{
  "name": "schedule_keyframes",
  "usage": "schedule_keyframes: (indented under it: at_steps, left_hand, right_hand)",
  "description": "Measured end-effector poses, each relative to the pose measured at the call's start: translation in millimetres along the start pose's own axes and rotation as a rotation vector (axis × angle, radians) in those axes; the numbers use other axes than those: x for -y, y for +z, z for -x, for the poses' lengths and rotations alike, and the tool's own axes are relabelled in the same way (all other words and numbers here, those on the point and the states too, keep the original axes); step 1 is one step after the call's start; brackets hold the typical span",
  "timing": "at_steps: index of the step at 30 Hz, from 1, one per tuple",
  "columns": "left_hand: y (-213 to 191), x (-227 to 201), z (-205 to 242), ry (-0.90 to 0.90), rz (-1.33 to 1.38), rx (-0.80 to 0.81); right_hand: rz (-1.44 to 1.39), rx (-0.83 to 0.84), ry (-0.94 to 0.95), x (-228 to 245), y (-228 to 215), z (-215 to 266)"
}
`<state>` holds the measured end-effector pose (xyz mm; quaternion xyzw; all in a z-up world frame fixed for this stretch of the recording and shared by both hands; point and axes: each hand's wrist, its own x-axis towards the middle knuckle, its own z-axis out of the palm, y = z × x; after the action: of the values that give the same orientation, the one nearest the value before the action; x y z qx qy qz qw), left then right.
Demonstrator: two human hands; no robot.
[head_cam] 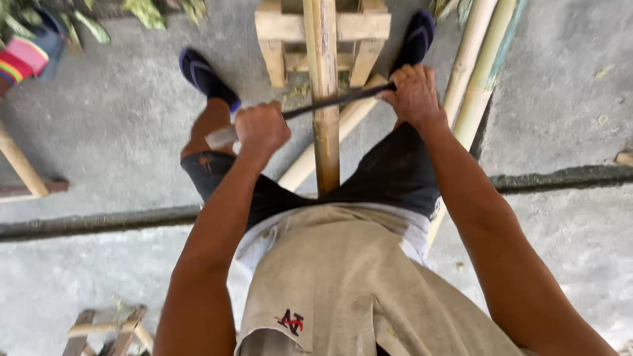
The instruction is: The recorder is using a machete to scrape and shave the outer bark off a bamboo pole while sitting.
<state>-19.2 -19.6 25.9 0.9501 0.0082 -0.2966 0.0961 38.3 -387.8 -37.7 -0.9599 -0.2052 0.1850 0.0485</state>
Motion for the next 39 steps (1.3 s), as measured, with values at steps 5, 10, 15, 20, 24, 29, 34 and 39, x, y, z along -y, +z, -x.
schedule_keyframes:
  at_steps: [5, 10, 15, 20, 24, 29, 34, 39]
  left_hand:
    - [-24.3, -21.2, 17.6, -0.052, -0.042, 0.189]
    - [-20.2, -13.9, -10.2, -0.07, -0.022, 0.043]
    - [22.7, -11.3, 38.4, -0.04, 0.023, 0.046]
    - [6.7, -15.1, -10.6, -0.02, 0.058, -0.055]
    - [2.9, 0.4, -33.2, 0.048, 0.093, -0.192]
    - [35.0, 13.8, 12.1, 0.069, 0.053, 0.039]
    - [41.9, 15.5, 13.0, 0.077, 0.078, 0.099]
    - [19.1, 11.2, 0.5, 0.045, 0.105, 0.087]
  right_hand:
    - [-0.028, 0.228, 0.068, 0.3, -3.0, -6.3]
    - [-0.009, 0.096, 0.075, 5.4, -40.5, -37.4]
    - [0.103, 0.366, 0.039, 17.4, -33.3, 12.4]
    - [0.227, -0.077, -0.093, -19.9, -22.4, -18.6]
    - [0.213, -0.066, 0.021, -6.3, -48.9, -27.0]
    - [0.15, 0.125, 0.065, 34.9, -34.2, 50.5]
    - [0.117, -0.064, -0.036, 29.6, -48.0, 47.3]
    - [0.006, -0.098, -0.106, 22.0, -68.7, 12.8]
